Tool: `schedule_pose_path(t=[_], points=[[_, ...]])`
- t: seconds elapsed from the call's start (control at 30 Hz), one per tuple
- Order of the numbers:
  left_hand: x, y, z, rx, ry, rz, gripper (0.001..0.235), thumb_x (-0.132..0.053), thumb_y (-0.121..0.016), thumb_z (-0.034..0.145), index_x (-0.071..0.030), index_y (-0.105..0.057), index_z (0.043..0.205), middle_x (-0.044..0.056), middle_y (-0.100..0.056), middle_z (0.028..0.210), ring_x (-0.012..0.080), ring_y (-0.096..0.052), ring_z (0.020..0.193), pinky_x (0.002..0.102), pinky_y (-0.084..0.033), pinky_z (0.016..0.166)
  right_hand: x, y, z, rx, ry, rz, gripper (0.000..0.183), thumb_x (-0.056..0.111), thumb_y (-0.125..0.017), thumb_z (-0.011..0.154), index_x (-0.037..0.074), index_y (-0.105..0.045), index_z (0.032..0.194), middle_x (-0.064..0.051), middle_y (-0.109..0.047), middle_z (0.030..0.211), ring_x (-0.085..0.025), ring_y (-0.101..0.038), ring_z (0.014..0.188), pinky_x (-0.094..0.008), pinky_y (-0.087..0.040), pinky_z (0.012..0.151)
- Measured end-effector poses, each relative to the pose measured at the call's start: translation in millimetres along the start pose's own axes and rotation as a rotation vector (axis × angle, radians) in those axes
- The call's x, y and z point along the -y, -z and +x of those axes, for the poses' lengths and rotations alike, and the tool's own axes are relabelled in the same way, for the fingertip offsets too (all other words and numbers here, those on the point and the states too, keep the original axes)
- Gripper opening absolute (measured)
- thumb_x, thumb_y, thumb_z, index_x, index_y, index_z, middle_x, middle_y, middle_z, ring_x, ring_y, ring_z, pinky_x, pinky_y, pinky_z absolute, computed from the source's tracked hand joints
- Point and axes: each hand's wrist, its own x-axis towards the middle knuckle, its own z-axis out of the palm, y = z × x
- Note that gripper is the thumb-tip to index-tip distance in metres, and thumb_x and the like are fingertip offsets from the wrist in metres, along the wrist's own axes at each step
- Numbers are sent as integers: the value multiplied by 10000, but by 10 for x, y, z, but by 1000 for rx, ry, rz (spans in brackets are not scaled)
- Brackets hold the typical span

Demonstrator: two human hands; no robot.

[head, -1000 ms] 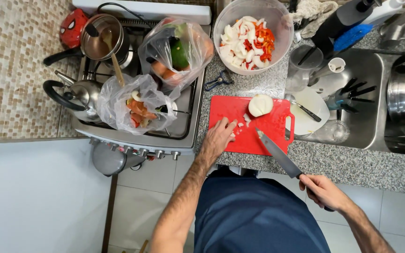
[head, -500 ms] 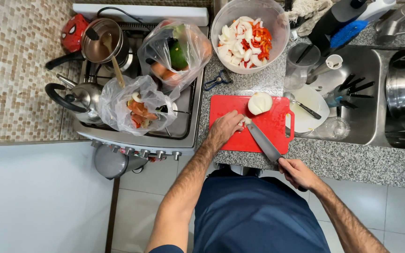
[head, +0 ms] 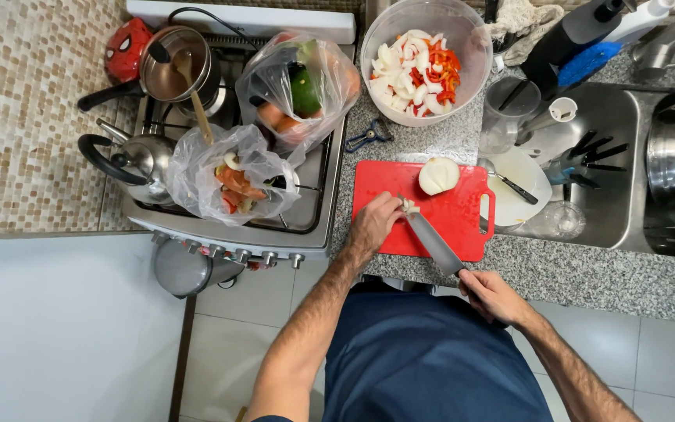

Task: Peel and chop onions on a cutting board in a kitchen.

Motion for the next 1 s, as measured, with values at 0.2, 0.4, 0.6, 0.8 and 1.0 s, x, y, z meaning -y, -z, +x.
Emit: schedule_pose_path(t=[0.2, 0.4, 0.6, 0.8, 1.0], points=[[-300, 398, 288, -79, -70, -59, 141, -177, -756, 1057, -131, -682, 1169, 58, -605, 1016, 327, -750, 1035, 430, -653, 844, 709, 99, -265, -54, 38, -16, 558, 367, -475, 1181, -23, -672, 834, -143, -567, 397, -252, -601, 243, -329, -464, 256], [-326, 701, 1703, -290, -238, -50, 79, -181, -714, 1058, -122, -683, 1100, 112, -626, 998, 382, -744, 1015, 495, -647, 832, 1914, 546, -81, -218, 159, -156, 570, 395, -478, 1208, -47, -678, 909, -126, -546, 472, -234, -560, 292, -343, -438, 287], [-659, 1213, 2458, -364, -238, 218, 249, -49, -612, 1057, -95, -699, 1286, 106, -646, 1205, 344, -703, 1166, 454, -675, 869, 3015, 612, 165, -608, -85, -746, 649, 638, -549, 1148, 88, -840, 964, -248, -758, 755, -515, -784, 872, -583, -597, 836], [-666, 1068, 2346, -289, -325, 612, 624, 15, -645, 1126, -151, -488, 1708, 259, -287, 1795, 430, -522, 1540, 447, -632, 1062, 2983, 677, 104, -500, -38, -447, 595, 550, -523, 1165, 108, -892, 1013, -82, -645, 549, -281, -692, 440, -429, -581, 509], [-761, 1175, 2162, -390, -221, 431, 381, -52, -561, 1146, -81, -676, 1508, 199, -521, 1563, 365, -567, 1430, 450, -616, 1019, 2844, 716, -94, -479, 6, -293, 578, 446, -513, 1187, -10, -838, 1043, -111, -562, 529, -279, -619, 418, -410, -505, 477]])
